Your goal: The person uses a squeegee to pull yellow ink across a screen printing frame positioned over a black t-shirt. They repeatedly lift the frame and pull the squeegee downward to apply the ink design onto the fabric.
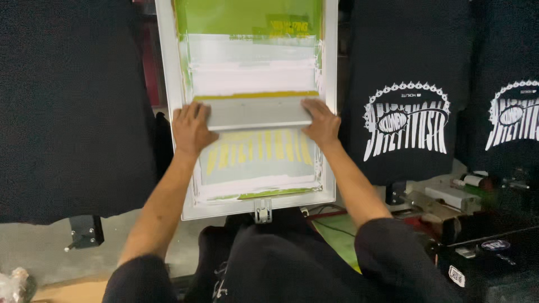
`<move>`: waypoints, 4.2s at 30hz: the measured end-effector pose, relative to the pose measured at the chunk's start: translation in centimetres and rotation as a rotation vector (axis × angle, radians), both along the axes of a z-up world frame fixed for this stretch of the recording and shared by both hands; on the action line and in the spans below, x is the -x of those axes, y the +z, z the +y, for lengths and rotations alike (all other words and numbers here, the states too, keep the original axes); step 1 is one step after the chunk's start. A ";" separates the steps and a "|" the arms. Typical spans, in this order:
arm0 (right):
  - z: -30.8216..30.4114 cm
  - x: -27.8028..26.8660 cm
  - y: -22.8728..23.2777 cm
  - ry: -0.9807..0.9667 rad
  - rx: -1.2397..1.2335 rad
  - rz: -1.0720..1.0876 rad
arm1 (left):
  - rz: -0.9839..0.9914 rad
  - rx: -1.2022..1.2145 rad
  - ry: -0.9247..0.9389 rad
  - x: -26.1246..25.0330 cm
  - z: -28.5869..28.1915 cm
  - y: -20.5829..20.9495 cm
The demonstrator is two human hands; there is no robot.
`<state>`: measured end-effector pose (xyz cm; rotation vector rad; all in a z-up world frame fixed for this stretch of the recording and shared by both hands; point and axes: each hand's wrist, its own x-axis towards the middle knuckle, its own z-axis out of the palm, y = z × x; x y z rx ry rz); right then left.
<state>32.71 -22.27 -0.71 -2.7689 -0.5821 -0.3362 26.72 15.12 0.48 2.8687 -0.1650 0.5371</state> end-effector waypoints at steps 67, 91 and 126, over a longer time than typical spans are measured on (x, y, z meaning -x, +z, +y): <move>-4.0 14.1 8.4 0.240 -0.050 0.319 | 0.654 0.121 -0.023 14.8 -1.2 6.9; -4.7 22.8 4.9 0.196 0.055 0.570 | 0.477 0.092 0.021 23.9 -3.6 4.7; 1.1 -4.6 14.6 0.187 0.453 0.823 | 1.150 0.065 -0.001 -5.6 0.0 13.9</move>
